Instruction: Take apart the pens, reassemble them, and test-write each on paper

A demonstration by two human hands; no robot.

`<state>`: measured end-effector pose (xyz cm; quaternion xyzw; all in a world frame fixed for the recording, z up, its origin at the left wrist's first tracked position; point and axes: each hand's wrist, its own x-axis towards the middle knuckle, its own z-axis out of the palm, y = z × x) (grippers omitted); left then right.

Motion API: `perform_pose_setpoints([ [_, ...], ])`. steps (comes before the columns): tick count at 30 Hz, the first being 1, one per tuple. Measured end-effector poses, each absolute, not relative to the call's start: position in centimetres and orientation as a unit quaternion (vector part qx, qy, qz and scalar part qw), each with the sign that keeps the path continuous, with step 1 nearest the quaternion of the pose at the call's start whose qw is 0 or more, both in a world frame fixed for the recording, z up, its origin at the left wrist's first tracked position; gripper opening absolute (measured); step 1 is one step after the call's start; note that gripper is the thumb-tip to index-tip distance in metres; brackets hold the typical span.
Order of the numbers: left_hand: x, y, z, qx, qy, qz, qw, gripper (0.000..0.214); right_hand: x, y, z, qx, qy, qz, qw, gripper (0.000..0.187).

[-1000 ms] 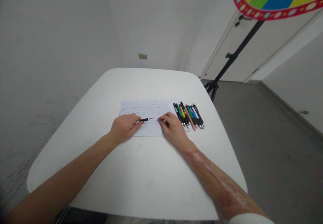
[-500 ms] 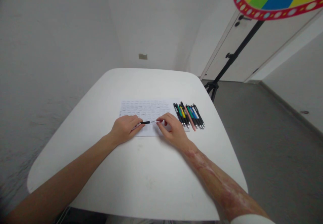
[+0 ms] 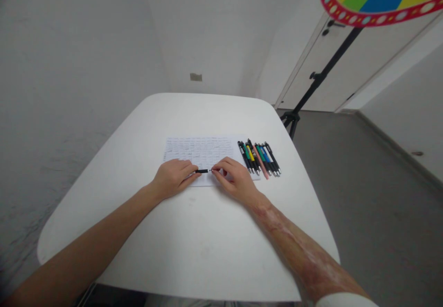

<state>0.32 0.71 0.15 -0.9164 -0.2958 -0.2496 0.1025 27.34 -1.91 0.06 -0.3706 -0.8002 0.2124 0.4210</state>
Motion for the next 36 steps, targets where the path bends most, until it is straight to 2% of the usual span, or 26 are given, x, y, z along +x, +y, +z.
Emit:
perform_pose_setpoints([
  [9,0.2,0.6,0.5,-0.921,-0.296,-0.234,0.1,0.037,27.4,-2.0,0.2,-0.366,-0.803,0.205,0.424,0.011],
  [18,-3.0,1.5,1.6,-0.901,-0.35,-0.246,0.072,0.034,28.0,-1.8,-0.5,-0.423,-0.725,0.203,0.504,0.016],
  [22,-4.0,1.6,2.4,-0.875,-0.41,-0.25,0.057,0.037,28.1,-1.6,-0.9,-0.442,-0.704,0.211,0.515,0.017],
  [29,-4.5,2.2,2.3,-0.767,-0.603,-0.217,-0.025,0.039,28.3,-1.5,-1.1,-0.433,-0.712,0.214,0.51,0.017],
  [36,-4.2,2.6,1.8,-0.719,-0.679,-0.133,-0.072,0.039,28.2,-1.6,-0.9,-0.423,-0.724,0.218,0.5,0.014],
])
